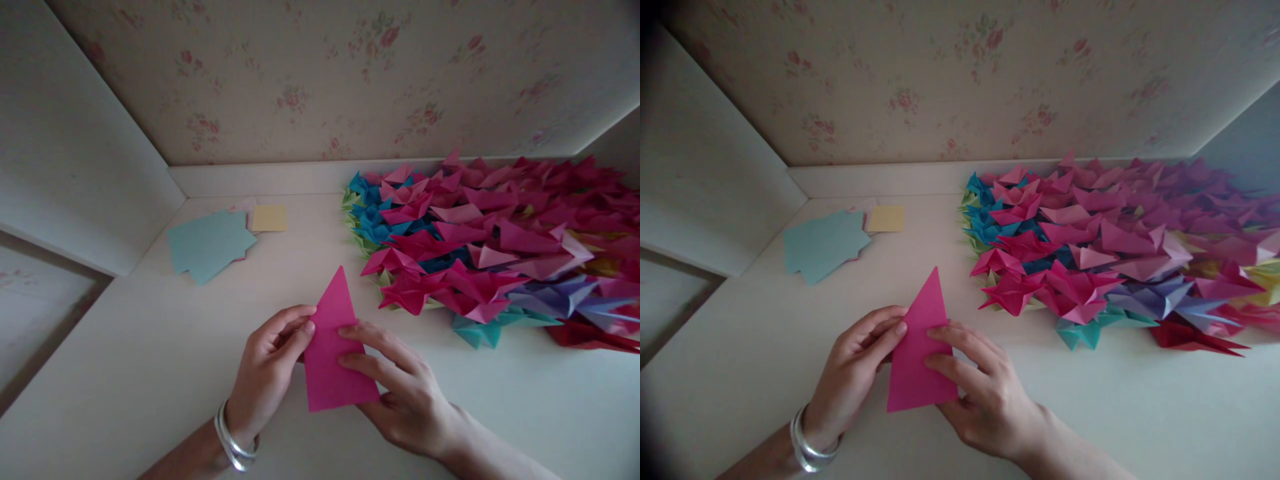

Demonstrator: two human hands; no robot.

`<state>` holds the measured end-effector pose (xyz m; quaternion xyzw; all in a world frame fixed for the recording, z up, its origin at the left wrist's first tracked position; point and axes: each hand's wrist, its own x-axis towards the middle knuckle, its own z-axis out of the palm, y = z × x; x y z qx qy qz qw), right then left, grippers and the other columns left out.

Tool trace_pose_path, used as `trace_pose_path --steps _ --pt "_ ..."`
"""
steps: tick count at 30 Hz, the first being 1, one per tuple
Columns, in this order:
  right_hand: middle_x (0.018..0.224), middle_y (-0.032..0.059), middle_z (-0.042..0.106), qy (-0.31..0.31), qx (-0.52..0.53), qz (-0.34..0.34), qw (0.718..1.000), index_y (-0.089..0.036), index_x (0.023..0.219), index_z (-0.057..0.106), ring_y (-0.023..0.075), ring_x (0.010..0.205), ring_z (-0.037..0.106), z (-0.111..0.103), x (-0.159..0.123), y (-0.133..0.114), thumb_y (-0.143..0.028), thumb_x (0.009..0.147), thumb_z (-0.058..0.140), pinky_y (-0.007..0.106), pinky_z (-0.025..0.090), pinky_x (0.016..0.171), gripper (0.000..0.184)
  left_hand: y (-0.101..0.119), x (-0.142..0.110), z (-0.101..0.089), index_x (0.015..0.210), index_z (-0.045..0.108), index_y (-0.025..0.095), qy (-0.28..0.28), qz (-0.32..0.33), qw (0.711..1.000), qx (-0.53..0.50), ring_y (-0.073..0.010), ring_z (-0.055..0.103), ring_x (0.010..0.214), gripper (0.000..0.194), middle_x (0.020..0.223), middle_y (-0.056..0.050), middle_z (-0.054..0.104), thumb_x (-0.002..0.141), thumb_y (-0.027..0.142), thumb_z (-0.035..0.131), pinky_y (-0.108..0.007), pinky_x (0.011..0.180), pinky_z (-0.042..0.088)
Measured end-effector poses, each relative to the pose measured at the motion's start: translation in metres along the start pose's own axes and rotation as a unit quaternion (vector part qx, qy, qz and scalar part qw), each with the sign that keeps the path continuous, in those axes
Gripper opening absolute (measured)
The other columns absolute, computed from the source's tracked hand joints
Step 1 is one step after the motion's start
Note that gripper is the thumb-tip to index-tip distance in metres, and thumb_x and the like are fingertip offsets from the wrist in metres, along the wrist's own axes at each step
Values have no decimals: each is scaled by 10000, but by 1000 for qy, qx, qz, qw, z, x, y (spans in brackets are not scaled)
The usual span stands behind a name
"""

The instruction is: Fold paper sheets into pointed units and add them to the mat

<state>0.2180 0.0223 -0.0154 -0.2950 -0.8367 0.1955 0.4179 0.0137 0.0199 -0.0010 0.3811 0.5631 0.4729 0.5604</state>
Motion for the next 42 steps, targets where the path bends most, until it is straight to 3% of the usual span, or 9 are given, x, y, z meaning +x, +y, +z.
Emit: trace_pose_path --steps 3,5,10,13,16,23,26,35,42 --pt "1202 181 665 3 -24 -4 1000 -139 1025 687 282 1157 631 0 2 0 -106 832 684 377 521 1005 196 -4 1 -3 932 786 231 20 38 999 27 -97 647 725 117 837 11 765 841 291 744 -135 660 526" --pt "1199 177 664 14 -25 9 1000 -144 1014 697 274 1149 637 0 2 0 -117 868 672 362 530 983 151 -6 1 -4 920 793 229 -1 30 1000 8 -98 652 698 105 805 14 760 846 279 737 -145 648 542" --pt "1196 113 658 73 54 140 986 -203 967 712 228 1076 656 0 1 1 -117 919 622 324 547 899 133 -4 -5 -2 1027 779 230 -51 17 997 -49 -131 692 743 187 872 -1 762 866 304 719 -213 679 609" --pt "1223 64 642 90 124 221 963 -263 990 728 213 1104 640 -1 2 1 -170 959 591 323 521 925 169 -2 -9 -1 1087 763 230 -73 33 997 -19 -126 706 731 252 848 -6 773 844 295 749 -189 675 600" --pt "1247 39 622 96 162 261 947 -311 1038 737 203 1138 616 -1 3 1 -211 971 584 295 513 921 194 -1 -11 -1 1053 775 222 -60 79 994 37 -116 712 665 227 762 -2 774 832 274 759 -148 602 573" --pt "1238 35 629 101 167 276 941 -319 1050 733 205 1151 593 2 3 0 -260 941 635 266 512 872 158 -2 -9 0 969 793 210 -10 177 976 129 -139 755 650 137 780 -14 802 852 206 721 -171 626 596" --pt "1173 34 650 111 158 273 942 -301 961 761 201 1101 612 4 4 -1 -262 928 655 272 501 873 118 -1 -9 2 921 798 210 -6 197 971 133 -126 750 641 115 754 -1 801 838 178 725 -149 625 588" --pt "971 51 677 160 178 303 922 -217 756 740 188 868 635 6 8 -3 -295 913 662 259 485 694 192 0 -16 9 897 805 185 16 128 986 107 -155 745 624 137 720 -27 803 794 271 776 -180 598 589" --pt "765 35 700 152 232 339 899 -199 696 709 179 717 610 11 9 -8 -324 897 660 260 470 639 242 -6 -23 8 889 812 179 33 134 980 141 -178 733 624 162 706 -38 795 816 309 751 -222 605 585"
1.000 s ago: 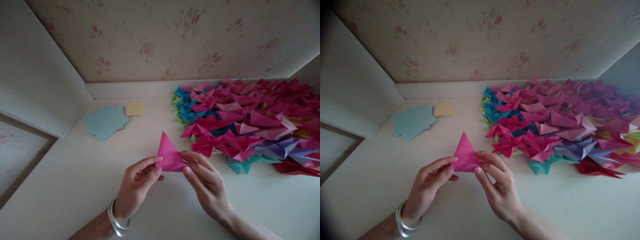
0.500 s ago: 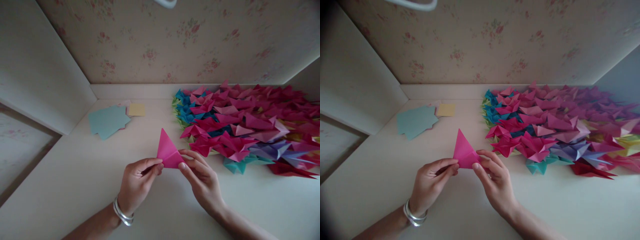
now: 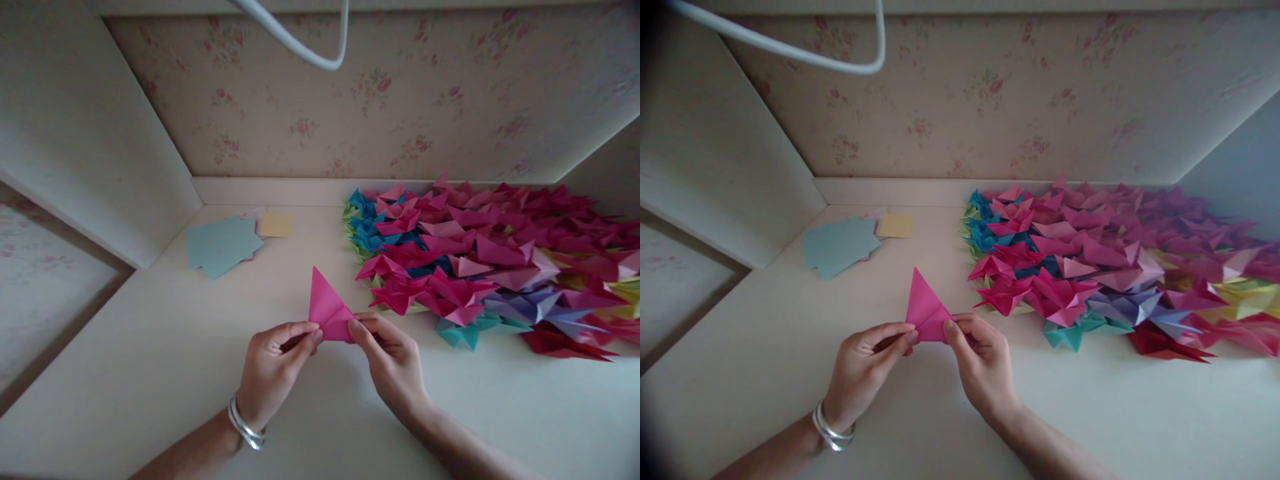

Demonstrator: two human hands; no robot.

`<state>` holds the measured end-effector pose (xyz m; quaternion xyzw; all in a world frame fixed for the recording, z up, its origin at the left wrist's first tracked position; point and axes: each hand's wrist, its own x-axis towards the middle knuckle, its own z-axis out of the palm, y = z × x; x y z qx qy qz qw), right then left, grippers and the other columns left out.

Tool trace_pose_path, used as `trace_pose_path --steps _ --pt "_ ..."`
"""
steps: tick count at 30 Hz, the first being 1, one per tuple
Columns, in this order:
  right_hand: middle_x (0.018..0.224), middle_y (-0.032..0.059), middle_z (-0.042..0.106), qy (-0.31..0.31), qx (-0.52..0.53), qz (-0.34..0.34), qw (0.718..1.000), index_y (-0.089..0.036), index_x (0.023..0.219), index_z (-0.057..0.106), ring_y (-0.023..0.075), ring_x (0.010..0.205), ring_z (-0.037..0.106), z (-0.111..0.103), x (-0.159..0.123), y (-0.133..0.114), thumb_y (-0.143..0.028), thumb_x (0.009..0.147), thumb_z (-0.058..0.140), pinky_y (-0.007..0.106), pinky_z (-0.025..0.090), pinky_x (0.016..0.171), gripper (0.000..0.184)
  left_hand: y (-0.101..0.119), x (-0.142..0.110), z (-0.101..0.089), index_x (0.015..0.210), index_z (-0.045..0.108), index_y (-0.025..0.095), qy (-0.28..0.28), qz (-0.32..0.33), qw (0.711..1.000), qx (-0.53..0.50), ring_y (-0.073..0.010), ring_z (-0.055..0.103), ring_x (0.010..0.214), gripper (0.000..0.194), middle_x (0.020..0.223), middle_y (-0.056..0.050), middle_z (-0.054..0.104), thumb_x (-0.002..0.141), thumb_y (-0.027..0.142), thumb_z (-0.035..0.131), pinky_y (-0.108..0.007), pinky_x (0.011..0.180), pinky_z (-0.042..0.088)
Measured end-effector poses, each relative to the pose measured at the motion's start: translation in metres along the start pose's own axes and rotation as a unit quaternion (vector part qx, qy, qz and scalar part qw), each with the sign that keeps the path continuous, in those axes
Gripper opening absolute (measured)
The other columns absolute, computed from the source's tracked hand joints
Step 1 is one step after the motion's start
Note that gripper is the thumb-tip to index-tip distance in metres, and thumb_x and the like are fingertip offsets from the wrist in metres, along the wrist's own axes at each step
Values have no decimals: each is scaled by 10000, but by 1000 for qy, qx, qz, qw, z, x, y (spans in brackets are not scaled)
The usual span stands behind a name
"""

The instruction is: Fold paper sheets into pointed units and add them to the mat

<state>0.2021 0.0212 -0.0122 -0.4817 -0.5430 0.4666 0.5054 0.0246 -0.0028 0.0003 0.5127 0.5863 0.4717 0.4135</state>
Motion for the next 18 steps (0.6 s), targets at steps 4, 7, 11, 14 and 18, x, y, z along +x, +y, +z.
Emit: trace_pose_path --steps 4,7,11,14,18 --pt "738 44 714 -5 14 26 1000 -187 699 715 188 692 618 4 -2 2 -349 893 650 267 476 623 261 -2 -2 -1 892 808 185 3 3 1000 3 -183 740 660 155 740 -38 801 826 309 743 -221 623 587" --pt "712 45 709 -1 18 39 999 -178 698 705 190 683 617 5 -2 5 -366 906 628 269 478 622 290 -2 -2 -2 898 809 194 -10 19 1000 16 -179 743 667 138 763 -39 804 829 293 742 -215 630 589" --pt "658 33 678 16 24 55 998 -170 671 682 174 640 577 5 0 9 -389 902 624 257 450 586 324 -4 -1 -4 936 816 206 -37 96 993 59 -199 757 741 147 884 -66 813 798 230 769 -237 690 604" --pt "657 29 672 19 34 64 997 -167 680 678 171 633 574 6 2 10 -407 897 628 256 450 584 327 -6 1 -5 938 822 227 -38 124 988 78 -212 765 774 147 896 -67 817 810 203 754 -260 733 611" --pt "655 22 655 14 46 74 996 -167 690 663 167 628 566 7 2 11 -430 901 623 259 450 583 340 -7 3 -4 923 826 230 -31 124 988 92 -194 753 666 137 832 -59 816 832 198 728 -263 677 617"
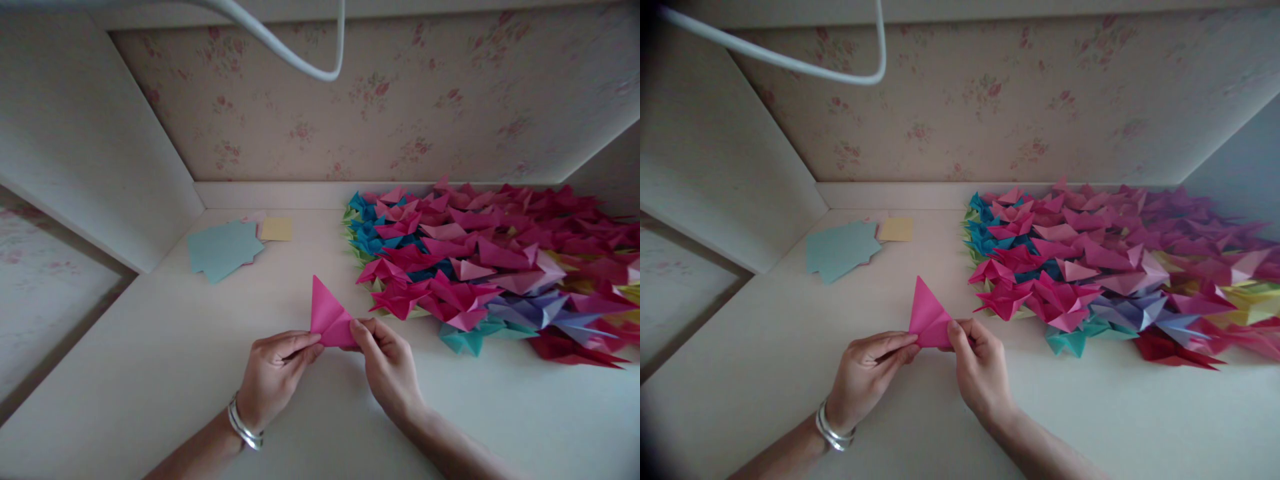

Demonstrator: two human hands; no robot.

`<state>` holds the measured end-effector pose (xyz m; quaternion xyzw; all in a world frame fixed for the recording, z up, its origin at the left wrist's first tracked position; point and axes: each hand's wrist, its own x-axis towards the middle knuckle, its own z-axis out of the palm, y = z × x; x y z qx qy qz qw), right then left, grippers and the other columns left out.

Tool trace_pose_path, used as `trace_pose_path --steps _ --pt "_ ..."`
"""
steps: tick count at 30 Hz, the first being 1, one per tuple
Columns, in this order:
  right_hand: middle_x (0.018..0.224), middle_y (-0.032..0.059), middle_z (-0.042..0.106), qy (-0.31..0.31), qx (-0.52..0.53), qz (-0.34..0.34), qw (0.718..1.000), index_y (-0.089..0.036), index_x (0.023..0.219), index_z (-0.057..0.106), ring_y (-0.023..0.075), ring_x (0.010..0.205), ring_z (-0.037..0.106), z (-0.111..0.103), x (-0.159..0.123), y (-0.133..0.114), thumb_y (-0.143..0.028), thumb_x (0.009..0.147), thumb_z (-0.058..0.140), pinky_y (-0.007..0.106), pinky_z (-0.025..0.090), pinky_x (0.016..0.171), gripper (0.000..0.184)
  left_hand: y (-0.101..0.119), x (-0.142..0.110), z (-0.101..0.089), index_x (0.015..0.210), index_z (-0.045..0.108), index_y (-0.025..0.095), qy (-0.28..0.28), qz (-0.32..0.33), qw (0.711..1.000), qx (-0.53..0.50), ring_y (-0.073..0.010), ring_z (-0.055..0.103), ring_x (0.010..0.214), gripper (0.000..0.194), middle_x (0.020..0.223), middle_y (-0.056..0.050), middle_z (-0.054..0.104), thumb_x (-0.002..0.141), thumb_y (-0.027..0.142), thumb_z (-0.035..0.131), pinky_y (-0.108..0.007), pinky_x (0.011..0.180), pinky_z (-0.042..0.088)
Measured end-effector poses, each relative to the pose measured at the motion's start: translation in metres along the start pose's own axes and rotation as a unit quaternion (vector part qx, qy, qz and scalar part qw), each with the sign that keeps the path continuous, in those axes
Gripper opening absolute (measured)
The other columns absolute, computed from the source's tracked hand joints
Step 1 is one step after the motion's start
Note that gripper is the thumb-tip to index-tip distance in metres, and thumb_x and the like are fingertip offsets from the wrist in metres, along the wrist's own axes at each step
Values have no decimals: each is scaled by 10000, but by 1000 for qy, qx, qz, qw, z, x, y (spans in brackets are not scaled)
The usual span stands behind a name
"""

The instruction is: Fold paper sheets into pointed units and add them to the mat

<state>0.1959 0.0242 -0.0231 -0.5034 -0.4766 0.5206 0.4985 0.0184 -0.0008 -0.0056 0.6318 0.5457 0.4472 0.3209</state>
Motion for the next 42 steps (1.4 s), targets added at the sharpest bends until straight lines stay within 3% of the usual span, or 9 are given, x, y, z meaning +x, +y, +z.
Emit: trace_pose_path --steps 6,14,21,25,28,30,34,38,42 --pt "612 -5 584 -6 9 4 1000 -194 629 522 152 595 529 -1 -2 3 -442 928 587 253 417 555 393 5 0 4 862 827 223 11 -3 1000 -9 -176 731 612 132 781 -51 805 845 184 701 -245 620 609" --pt "592 -13 568 -15 -4 -7 1000 -201 613 475 134 569 494 0 -4 2 -423 944 579 246 383 536 411 10 -2 3 784 816 217 15 -21 999 -23 -182 728 626 134 763 -54 799 840 187 697 -234 610 587" --pt "621 -33 619 -22 68 5 997 -213 771 513 140 583 597 4 -5 0 -406 894 672 247 498 575 279 1 -6 3 678 715 178 35 -83 994 -55 -165 677 587 170 660 -34 746 832 247 725 -223 572 537" --pt "620 -53 634 -35 107 9 994 -230 930 510 128 569 595 5 -3 -2 -399 892 681 229 514 566 243 0 -5 3 916 712 178 29 -124 986 -109 -146 672 598 128 667 -5 733 838 278 729 -212 594 539" --pt "674 -25 669 -40 92 0 995 -214 962 568 132 617 615 3 -2 -2 -383 900 672 220 507 578 208 2 -1 2 1291 577 171 16 -175 972 -156 -141 672 622 493 663 20 728 843 308 733 -214 626 550" --pt "709 -6 684 -43 81 2 996 -203 987 612 141 647 628 1 -2 -2 -378 900 670 224 515 592 204 2 2 1 1398 506 160 -13 -213 961 -177 -146 679 655 620 704 6 746 848 340 728 -220 636 561" --pt "767 22 696 -43 32 10 999 -188 1015 687 161 685 630 -1 -1 -3 -383 895 665 238 516 604 230 1 4 2 1137 728 158 -87 -238 946 -203 -181 703 756 351 850 -61 773 884 395 673 -235 634 587" --pt "813 41 707 -75 -14 4 997 -185 1003 728 174 724 616 -1 -2 -3 -374 925 625 253 493 634 229 0 2 2 896 776 166 -78 -227 950 -201 -177 697 701 252 793 -57 760 888 393 666 -231 605 590" --pt "817 44 718 -98 -8 23 995 -181 984 731 186 755 634 0 -3 -1 -392 920 632 256 483 653 242 1 2 1 828 769 166 -75 -215 955 -189 -179 699 672 244 746 -51 751 867 393 689 -222 585 579"
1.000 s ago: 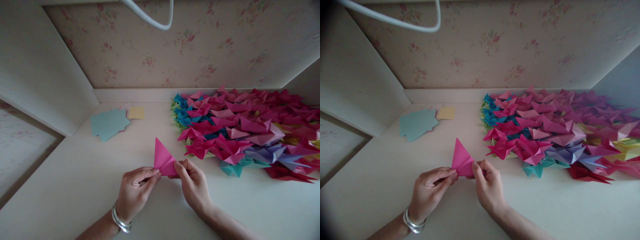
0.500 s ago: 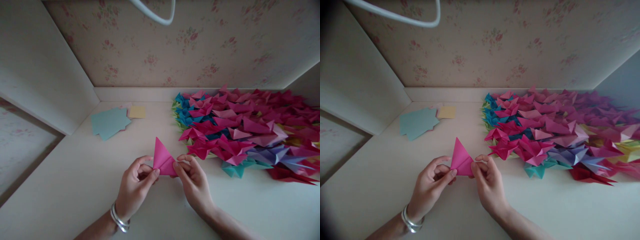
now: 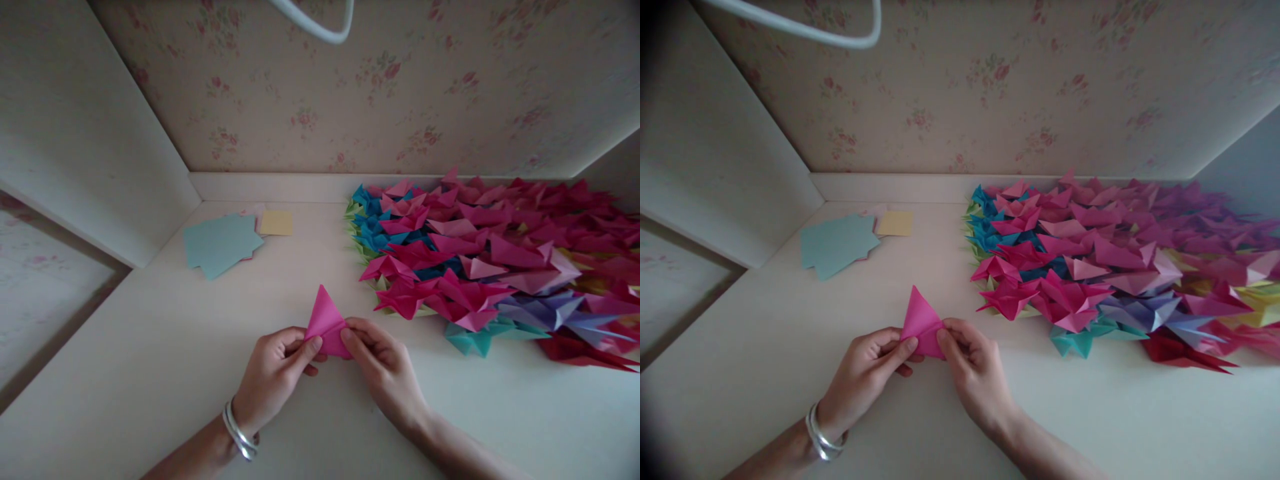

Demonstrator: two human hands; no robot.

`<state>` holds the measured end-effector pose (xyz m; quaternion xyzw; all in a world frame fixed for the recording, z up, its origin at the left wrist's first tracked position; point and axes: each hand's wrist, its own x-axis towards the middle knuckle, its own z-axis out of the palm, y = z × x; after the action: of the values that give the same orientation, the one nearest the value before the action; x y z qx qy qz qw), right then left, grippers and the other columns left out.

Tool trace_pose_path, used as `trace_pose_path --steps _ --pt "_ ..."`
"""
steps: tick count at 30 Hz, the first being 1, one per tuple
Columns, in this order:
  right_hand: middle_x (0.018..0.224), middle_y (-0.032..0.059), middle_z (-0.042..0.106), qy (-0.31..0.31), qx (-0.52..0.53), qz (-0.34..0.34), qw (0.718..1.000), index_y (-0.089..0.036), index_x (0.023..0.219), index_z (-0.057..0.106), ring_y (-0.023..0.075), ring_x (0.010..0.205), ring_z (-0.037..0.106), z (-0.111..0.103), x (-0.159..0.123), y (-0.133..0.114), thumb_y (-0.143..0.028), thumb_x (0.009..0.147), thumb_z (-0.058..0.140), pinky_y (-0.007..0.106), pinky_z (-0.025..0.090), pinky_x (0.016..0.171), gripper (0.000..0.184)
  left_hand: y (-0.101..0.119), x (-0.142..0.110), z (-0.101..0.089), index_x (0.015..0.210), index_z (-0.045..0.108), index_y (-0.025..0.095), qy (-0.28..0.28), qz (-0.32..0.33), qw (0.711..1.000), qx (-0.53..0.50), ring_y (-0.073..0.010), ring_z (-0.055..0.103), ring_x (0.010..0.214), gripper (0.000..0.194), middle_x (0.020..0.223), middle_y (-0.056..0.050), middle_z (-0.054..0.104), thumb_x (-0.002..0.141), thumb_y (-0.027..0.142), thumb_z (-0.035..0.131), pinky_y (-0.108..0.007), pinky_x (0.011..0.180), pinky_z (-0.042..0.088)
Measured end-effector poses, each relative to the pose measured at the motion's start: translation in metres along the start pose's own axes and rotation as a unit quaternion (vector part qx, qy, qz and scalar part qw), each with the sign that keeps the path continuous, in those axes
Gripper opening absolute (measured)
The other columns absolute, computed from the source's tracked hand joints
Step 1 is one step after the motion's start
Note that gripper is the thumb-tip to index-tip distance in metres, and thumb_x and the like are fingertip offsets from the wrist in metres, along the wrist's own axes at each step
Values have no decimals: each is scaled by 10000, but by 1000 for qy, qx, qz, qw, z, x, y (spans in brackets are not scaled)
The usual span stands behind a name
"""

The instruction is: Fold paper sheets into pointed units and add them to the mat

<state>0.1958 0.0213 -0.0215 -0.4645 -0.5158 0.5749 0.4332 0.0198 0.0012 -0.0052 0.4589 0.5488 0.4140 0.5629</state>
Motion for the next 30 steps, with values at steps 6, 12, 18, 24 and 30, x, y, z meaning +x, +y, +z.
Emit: trace_pose_path --steps 6,12,18,24,30 --pt "774 40 696 0 -30 13 999 -158 910 735 173 715 591 0 1 2 -441 922 613 247 439 619 308 -3 0 0 785 749 151 -9 -13 1000 23 -162 671 615 273 709 -46 736 849 411 696 -220 580 562" --pt "782 34 673 -9 -43 17 999 -161 933 728 168 713 560 -1 0 0 -441 939 585 240 423 614 315 -4 1 -1 775 744 152 -13 -9 999 33 -156 667 618 273 702 -38 729 846 411 696 -210 583 550" --pt "770 35 669 5 -54 8 998 -165 877 716 167 699 556 0 0 1 -436 935 590 239 419 609 304 -4 0 1 793 743 153 -10 -11 999 49 -177 705 630 316 725 -61 758 877 444 653 -219 575 563" --pt "729 36 660 18 -72 3 997 -161 806 692 161 662 551 1 1 0 -455 938 576 236 419 585 343 -4 -4 4 814 724 158 -22 10 997 76 -199 736 614 323 668 -67 765 908 447 614 -226 548 572" --pt "737 43 679 6 -72 15 997 -158 805 705 164 671 579 1 2 -1 -469 943 570 241 437 590 366 -2 -6 3 743 709 171 -3 22 996 84 -174 707 533 338 600 -49 748 914 445 608 -209 509 553"
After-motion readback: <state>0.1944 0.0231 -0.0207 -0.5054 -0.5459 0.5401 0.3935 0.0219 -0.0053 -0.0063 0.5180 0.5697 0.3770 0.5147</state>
